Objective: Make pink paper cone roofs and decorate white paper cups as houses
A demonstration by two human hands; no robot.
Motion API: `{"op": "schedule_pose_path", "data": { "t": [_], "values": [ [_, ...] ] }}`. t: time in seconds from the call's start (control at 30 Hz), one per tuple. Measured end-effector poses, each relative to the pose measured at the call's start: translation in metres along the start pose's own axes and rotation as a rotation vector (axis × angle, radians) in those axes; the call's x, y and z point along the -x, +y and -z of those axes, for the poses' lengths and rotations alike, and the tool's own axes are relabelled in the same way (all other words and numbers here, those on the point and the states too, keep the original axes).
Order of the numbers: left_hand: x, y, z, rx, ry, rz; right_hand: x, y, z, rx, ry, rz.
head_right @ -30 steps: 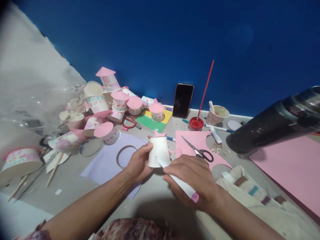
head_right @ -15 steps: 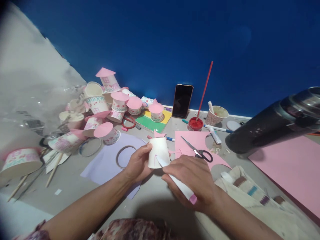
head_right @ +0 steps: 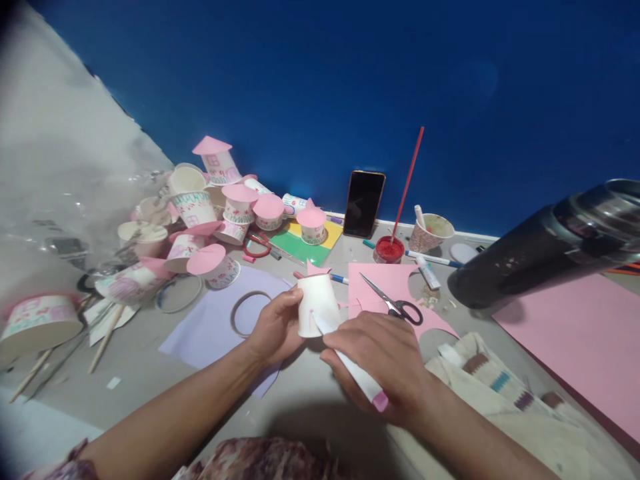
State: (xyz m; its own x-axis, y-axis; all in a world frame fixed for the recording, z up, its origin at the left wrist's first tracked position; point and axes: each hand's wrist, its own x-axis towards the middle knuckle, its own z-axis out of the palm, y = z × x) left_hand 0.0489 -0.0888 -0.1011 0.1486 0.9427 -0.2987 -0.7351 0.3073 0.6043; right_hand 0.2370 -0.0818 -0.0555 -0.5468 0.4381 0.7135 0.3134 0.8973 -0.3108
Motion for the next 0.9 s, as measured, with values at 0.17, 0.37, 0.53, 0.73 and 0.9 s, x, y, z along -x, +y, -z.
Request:
{"op": "schedule_pose_path", "data": {
  "t": [0.17,0.37,0.53,0.73,0.9],
  "values": [
    [-0.0004,0.0008,-0.0002,0.024,0.003,-0.003,0.0001,0.0004,0.0022,0.044,0.027,-0.027],
    [-0.001,0.0002,-0.001,0.04,0.015,0.013,-0.0003,-0.0013,0.0022,0.016,-0.02,-0.028],
    [-0.0004,-0.0025,0.0021,-0.01,0.023,0.025,0.0032,0.0,0.0007,-0.006,-0.083,-0.019],
    [-0.0006,-0.005,0.0029,-0.038,0.038,-0.023,0.0008,-0.0018,-0.0005,0.026,0.008,0.013],
    [0.0014,-0.0061,0.0024,-0.082,0.029,-0.054,0.0016,-0.0017,-0.0008,0.024,-0.029,0.013]
  ]
}}
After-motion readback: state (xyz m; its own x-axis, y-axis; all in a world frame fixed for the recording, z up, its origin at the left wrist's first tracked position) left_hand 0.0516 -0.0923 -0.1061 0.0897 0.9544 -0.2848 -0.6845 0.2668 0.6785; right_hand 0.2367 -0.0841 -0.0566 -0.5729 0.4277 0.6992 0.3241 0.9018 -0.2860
